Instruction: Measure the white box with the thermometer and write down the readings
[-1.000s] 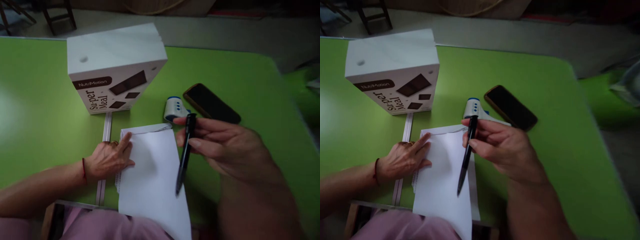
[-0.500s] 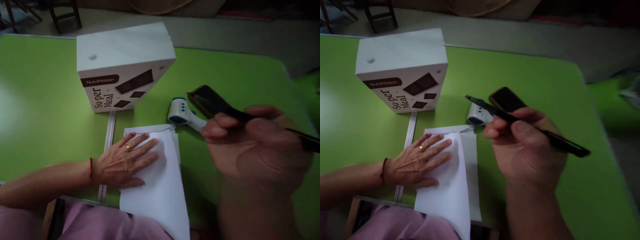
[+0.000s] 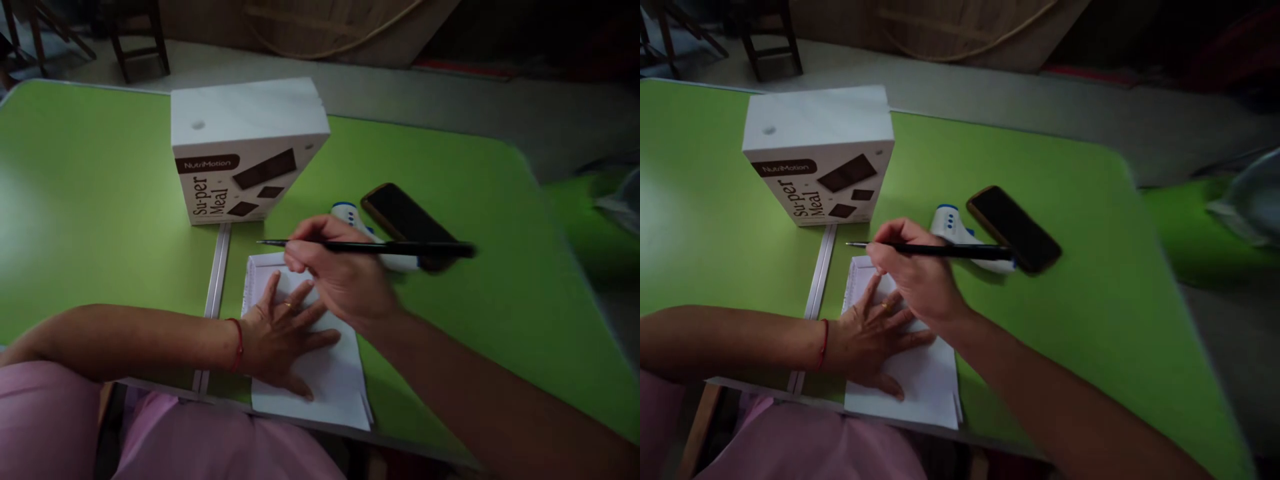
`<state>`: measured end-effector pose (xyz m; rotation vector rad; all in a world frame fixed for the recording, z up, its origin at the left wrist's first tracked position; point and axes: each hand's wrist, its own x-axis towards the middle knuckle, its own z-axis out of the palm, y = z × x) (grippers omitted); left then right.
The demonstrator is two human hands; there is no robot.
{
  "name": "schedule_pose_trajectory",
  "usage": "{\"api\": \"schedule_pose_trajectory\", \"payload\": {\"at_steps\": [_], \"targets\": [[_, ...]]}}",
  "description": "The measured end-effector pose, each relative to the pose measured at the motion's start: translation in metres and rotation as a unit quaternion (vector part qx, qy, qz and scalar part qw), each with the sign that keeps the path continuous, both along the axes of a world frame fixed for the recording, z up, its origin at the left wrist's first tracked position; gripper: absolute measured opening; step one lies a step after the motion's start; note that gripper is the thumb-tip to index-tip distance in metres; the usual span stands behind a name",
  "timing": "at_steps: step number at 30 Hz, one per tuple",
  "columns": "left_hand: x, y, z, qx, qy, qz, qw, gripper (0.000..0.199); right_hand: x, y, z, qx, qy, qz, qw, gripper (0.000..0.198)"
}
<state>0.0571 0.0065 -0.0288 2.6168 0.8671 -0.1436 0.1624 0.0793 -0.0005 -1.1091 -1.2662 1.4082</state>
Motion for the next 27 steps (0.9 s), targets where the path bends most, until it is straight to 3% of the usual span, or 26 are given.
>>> {"api": "schedule_pose_trajectory", "payload": {"at_steps": [3,6,10,16,27], "targets": [[-0.012,-0.004,-0.001,0.058,-0.023,0.001,0.998,0.089,0.001,0.008,-0.043,0.019,-0.027,-0.035,0.999,0.011],[-0.028,-0.007,0.005,0.123,-0.005,0.018,0.992,0.079,0.006,0.008,-0.063,0.070,-0.071,-0.072,0.992,0.013],[-0.044,-0.009,0.012,0.166,0.069,0.096,0.979,0.077,0.008,0.000,-0.061,0.136,-0.151,-0.091,0.975,0.011],[-0.048,-0.009,0.013,0.111,0.115,0.116,0.980,0.094,0.006,-0.005,-0.061,0.240,-0.216,-0.056,0.945,0.013],[-0.048,-0.004,0.014,0.078,0.103,0.118,0.985,0.094,0.006,-0.005,-0.059,0.278,-0.256,-0.010,0.926,0.013]]}}
